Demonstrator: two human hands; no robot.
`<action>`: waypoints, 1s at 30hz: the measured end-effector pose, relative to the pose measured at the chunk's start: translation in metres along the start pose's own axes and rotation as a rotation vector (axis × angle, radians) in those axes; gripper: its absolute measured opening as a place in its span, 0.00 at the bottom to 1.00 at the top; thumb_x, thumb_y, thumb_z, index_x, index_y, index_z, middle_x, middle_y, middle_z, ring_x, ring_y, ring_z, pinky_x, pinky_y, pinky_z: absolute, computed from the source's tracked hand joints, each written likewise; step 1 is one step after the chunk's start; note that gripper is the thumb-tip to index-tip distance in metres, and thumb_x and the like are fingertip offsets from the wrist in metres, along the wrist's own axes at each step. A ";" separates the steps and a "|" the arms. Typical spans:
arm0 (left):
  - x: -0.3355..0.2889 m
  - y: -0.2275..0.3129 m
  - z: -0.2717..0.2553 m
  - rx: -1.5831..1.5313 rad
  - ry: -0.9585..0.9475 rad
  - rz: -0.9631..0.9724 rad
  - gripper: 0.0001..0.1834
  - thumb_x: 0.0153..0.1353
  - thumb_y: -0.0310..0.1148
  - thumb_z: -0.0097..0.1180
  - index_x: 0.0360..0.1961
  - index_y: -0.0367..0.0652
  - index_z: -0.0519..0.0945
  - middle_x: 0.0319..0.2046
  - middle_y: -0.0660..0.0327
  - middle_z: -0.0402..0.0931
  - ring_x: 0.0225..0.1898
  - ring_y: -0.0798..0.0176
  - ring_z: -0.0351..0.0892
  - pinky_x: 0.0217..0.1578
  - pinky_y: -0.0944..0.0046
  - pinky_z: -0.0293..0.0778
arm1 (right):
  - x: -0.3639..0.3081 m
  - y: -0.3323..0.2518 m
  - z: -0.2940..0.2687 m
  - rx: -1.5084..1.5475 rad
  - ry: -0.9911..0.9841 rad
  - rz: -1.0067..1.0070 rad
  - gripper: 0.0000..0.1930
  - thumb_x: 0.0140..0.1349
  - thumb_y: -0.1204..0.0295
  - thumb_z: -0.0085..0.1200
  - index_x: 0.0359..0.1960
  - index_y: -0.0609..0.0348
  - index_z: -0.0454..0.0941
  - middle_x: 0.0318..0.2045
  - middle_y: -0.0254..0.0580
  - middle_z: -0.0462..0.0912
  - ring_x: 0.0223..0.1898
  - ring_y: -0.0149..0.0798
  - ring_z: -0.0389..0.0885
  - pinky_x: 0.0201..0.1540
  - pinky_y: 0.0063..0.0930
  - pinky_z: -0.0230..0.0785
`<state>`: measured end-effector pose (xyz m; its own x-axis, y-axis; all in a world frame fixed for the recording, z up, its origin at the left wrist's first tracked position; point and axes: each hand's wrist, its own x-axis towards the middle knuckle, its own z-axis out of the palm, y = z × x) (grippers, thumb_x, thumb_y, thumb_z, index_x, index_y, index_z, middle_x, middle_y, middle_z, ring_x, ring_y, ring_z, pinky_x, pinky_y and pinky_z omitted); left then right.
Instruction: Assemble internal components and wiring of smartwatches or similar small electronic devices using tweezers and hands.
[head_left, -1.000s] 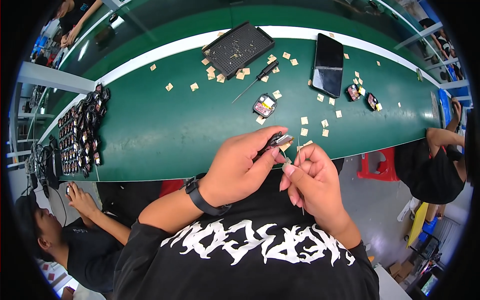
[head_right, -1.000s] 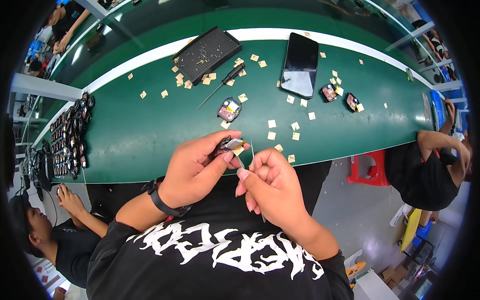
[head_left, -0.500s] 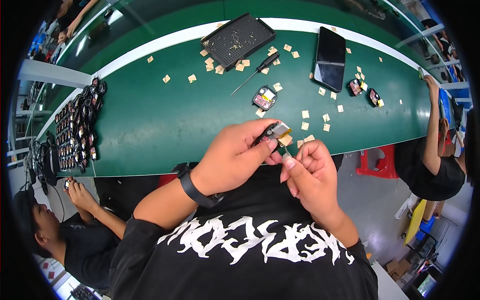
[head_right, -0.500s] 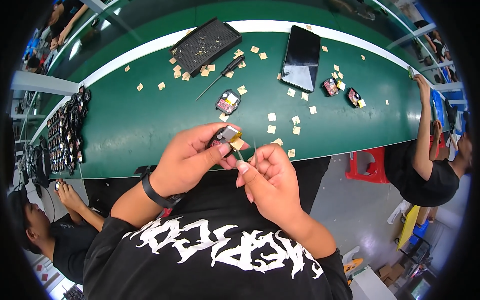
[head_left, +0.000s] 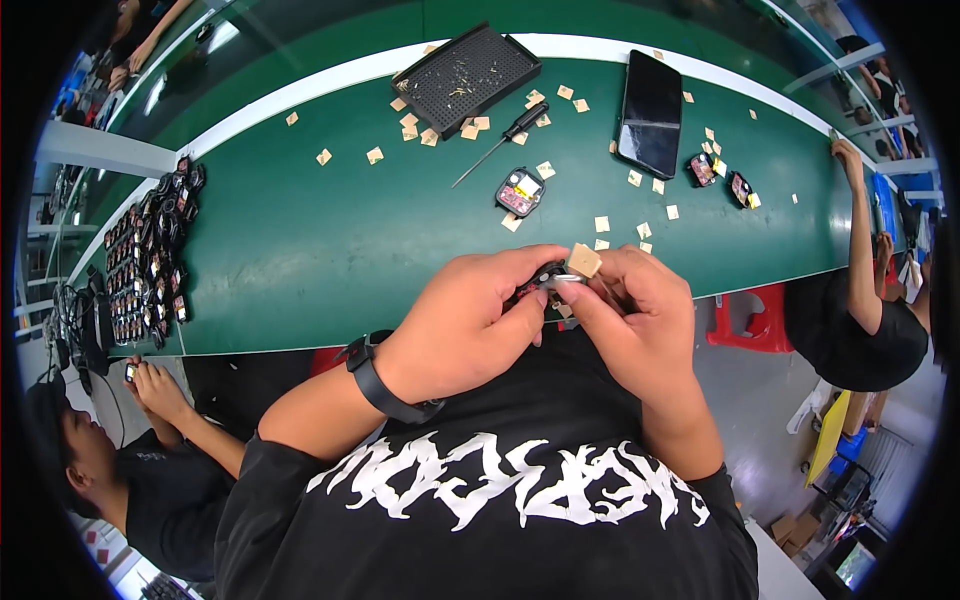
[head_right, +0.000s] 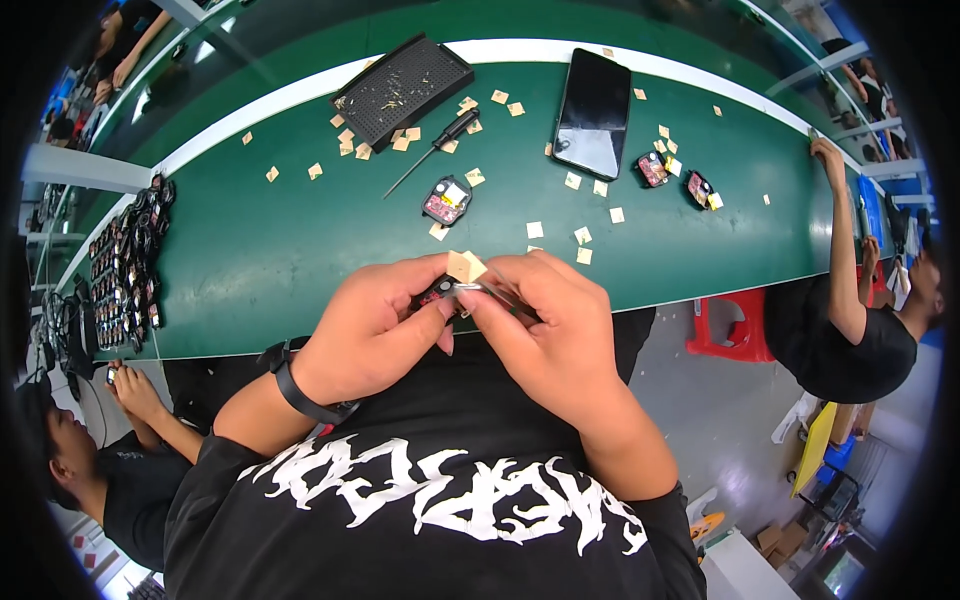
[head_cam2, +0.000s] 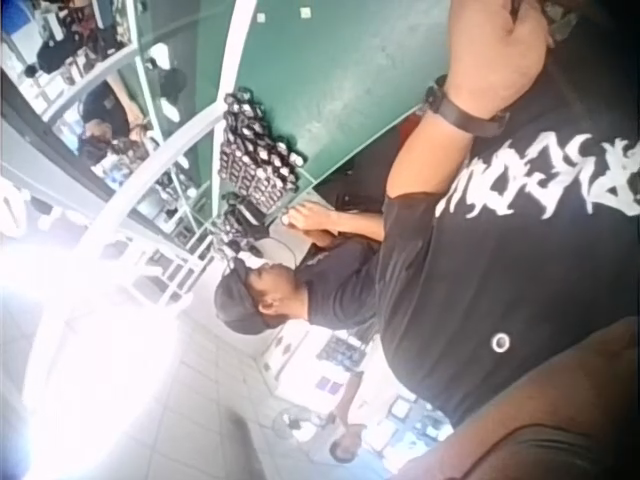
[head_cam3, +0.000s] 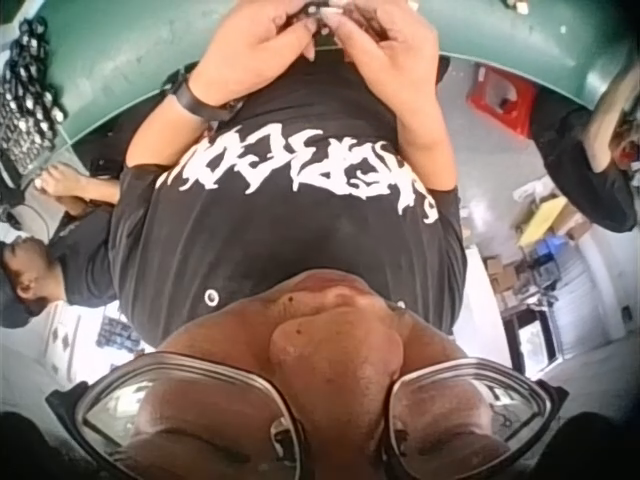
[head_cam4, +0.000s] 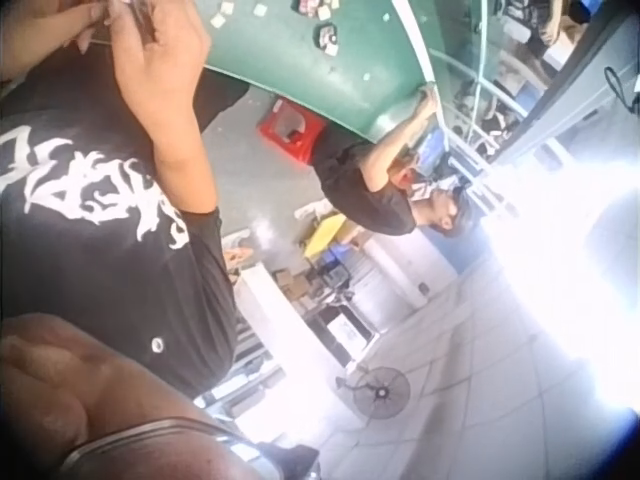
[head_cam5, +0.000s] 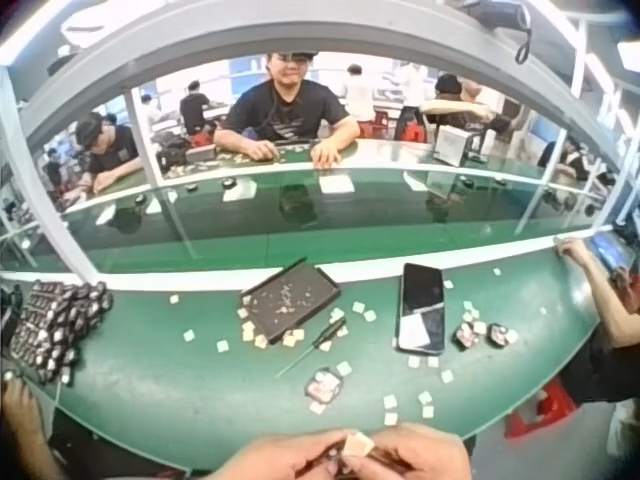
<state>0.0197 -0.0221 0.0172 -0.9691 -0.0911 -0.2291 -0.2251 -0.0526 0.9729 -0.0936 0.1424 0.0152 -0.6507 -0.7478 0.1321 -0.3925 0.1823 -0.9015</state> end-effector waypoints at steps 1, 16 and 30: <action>-0.001 -0.003 0.001 0.033 0.038 0.018 0.19 0.70 0.23 0.48 0.61 0.32 0.74 0.37 0.62 0.81 0.30 0.73 0.78 0.34 0.72 0.76 | -0.006 0.005 -0.001 0.063 0.009 0.082 0.07 0.59 0.79 0.66 0.39 0.65 0.83 0.22 0.31 0.75 0.21 0.20 0.67 0.24 0.19 0.59; 0.008 -0.013 0.006 0.233 0.013 0.269 0.26 0.65 0.18 0.46 0.65 0.34 0.71 0.36 0.57 0.81 0.32 0.64 0.81 0.37 0.64 0.77 | -0.023 0.014 0.009 0.309 0.142 0.188 0.07 0.59 0.79 0.67 0.38 0.66 0.86 0.28 0.32 0.81 0.24 0.18 0.68 0.25 0.16 0.56; 0.006 -0.021 0.004 0.204 -0.160 0.283 0.30 0.67 0.20 0.45 0.72 0.36 0.64 0.32 0.58 0.79 0.34 0.62 0.81 0.39 0.64 0.76 | -0.017 0.011 0.002 0.796 0.122 0.512 0.17 0.53 0.83 0.71 0.36 0.58 0.72 0.27 0.25 0.69 0.26 0.17 0.65 0.30 0.13 0.63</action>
<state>0.0180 -0.0177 -0.0043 -0.9956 0.0835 0.0419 0.0543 0.1530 0.9867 -0.0853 0.1561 0.0018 -0.7018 -0.6179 -0.3545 0.4868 -0.0526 -0.8720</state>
